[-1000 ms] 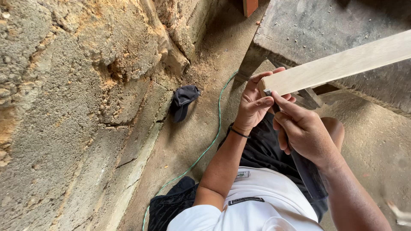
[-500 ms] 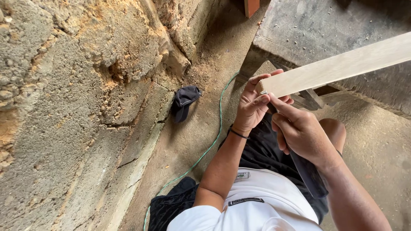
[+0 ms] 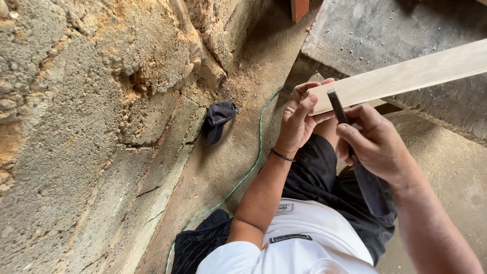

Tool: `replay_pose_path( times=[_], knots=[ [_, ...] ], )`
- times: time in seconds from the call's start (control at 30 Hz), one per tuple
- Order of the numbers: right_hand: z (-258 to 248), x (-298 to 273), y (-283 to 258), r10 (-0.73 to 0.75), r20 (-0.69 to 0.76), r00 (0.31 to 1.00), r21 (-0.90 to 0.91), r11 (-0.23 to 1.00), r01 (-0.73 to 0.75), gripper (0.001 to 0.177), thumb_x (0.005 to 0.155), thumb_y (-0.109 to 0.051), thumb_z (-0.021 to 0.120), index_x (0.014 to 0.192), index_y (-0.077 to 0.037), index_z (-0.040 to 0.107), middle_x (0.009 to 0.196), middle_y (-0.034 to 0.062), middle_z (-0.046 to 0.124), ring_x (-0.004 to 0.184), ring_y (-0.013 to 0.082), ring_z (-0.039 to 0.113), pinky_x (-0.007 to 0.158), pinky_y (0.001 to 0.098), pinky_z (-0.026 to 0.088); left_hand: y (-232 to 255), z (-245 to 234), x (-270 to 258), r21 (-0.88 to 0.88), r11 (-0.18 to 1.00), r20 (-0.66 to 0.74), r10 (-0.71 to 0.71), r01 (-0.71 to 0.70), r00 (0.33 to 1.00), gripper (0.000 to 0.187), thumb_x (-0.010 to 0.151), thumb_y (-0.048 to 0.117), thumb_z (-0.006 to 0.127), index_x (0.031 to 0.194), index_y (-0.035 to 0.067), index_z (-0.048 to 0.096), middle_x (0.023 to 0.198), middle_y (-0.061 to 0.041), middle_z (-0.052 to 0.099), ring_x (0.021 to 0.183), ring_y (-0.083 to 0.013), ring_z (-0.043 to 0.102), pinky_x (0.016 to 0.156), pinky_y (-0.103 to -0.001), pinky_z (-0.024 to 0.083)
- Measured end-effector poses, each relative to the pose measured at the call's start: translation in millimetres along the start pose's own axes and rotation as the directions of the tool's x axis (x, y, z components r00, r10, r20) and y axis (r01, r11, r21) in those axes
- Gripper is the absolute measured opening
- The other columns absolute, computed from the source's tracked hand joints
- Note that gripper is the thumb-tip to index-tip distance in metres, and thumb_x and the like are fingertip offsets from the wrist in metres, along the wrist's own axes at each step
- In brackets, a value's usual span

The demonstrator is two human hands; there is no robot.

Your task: The person smooths a long wooden plank with a sanding block, then uses a chisel to carve and shape the edges of the wood. The person works on the plank while sitting on the ground, occasionally adjusting the wood's position.

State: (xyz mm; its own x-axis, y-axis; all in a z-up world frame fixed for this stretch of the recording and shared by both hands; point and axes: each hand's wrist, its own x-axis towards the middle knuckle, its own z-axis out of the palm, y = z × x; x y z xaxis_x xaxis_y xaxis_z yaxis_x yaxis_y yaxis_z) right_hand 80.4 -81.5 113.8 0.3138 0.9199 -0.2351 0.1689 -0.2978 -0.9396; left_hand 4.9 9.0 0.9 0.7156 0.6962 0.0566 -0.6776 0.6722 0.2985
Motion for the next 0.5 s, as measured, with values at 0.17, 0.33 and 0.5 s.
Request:
replay_pose_path(
  times=[0.17,0.33,0.5],
  knots=[
    [-15,3,-2,-0.005,0.004,1.000,0.241,0.971,0.004,0.019,0.088,-0.011,0.038,0.104,-0.001,0.041,0.070,0.0109,0.052,0.046,0.0204,0.055,0.039,0.0287,0.050,-1,-4,0,-0.037,0.999,0.030,0.025,-0.023,0.999,0.037,0.076,-0.004,0.053,0.111,0.003,0.043,0.123,-0.024,0.038,0.110,-0.0332,0.041,0.080,-0.040,0.050],
    [-11,7,2,0.152,0.014,0.988,0.074,0.985,-0.153,0.026,0.085,-0.004,0.042,0.110,-0.006,0.048,0.062,0.0099,0.051,0.047,0.0166,0.048,0.040,0.0261,0.042,-1,-5,11,0.250,0.961,-0.096,0.146,-0.119,0.985,0.027,0.081,0.006,0.046,0.108,0.006,0.043,0.116,-0.018,0.044,0.093,-0.0265,0.051,0.063,-0.033,0.054],
    [-25,11,3,0.014,-0.001,1.000,0.286,0.958,-0.013,0.022,0.088,-0.009,0.038,0.106,0.002,0.045,0.069,0.0132,0.054,0.049,0.0208,0.054,0.040,0.0291,0.049,7,12,28,0.434,0.896,-0.188,0.188,-0.091,0.964,0.027,0.082,0.021,0.048,0.104,0.008,0.041,0.102,-0.014,0.046,0.050,-0.0225,0.056,0.042,-0.024,0.049]
  ],
)
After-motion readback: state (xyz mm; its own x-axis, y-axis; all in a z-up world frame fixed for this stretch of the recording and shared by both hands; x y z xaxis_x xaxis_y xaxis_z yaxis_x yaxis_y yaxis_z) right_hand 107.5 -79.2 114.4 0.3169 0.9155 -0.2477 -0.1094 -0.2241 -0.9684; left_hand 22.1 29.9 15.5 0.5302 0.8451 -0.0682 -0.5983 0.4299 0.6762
